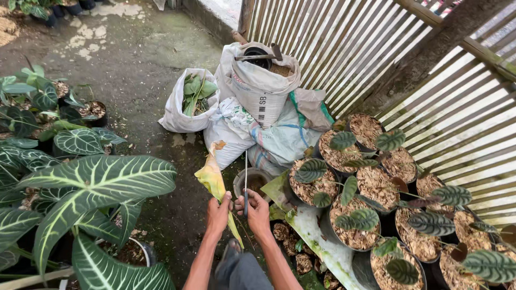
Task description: The person cuts a withered leaf from a plant using scissors, puts the leaf into a bag, and then pulls out weeds from several potted plants by hand.
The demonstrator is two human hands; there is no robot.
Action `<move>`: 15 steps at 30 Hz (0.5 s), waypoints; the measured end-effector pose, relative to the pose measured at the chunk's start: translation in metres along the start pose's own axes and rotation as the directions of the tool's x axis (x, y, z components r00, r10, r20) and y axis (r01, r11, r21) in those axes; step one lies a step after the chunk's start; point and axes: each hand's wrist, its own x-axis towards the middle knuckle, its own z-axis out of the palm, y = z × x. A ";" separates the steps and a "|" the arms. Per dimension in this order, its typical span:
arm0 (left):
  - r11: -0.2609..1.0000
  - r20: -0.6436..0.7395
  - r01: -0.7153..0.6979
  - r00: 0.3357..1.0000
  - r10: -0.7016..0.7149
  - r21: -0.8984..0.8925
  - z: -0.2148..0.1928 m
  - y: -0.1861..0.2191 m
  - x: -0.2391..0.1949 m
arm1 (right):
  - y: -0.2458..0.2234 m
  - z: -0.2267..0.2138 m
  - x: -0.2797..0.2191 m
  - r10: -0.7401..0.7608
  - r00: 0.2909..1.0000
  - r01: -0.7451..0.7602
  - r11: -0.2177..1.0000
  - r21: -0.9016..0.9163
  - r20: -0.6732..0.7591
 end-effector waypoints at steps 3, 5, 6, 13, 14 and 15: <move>0.991 -0.007 0.132 0.991 -0.132 -0.032 0.001 0.003 0.025 | 0.008 0.005 0.031 0.001 1.000 -0.001 1.000 -0.014 0.014; 0.978 -0.009 0.204 0.979 -0.205 -0.047 0.003 0.005 0.048 | 0.015 0.009 0.061 -0.002 1.000 0.002 1.000 0.019 0.021; 0.970 -0.009 0.238 0.971 -0.239 -0.053 0.007 0.005 0.064 | 0.018 0.011 0.080 -0.006 1.000 0.005 0.999 0.036 0.024; 0.991 -0.034 0.021 0.999 -0.026 -0.135 0.037 0.011 0.190 | 0.008 0.014 0.211 0.001 0.997 -0.003 0.999 0.036 0.072; 0.995 -0.042 0.023 0.999 -0.027 -0.101 0.043 0.022 0.206 | -0.001 0.013 0.228 0.003 0.997 -0.005 1.000 0.025 0.074; 0.997 -0.057 0.041 0.997 -0.045 -0.066 0.044 0.029 0.211 | -0.006 0.012 0.236 0.021 0.996 -0.022 1.000 0.011 0.083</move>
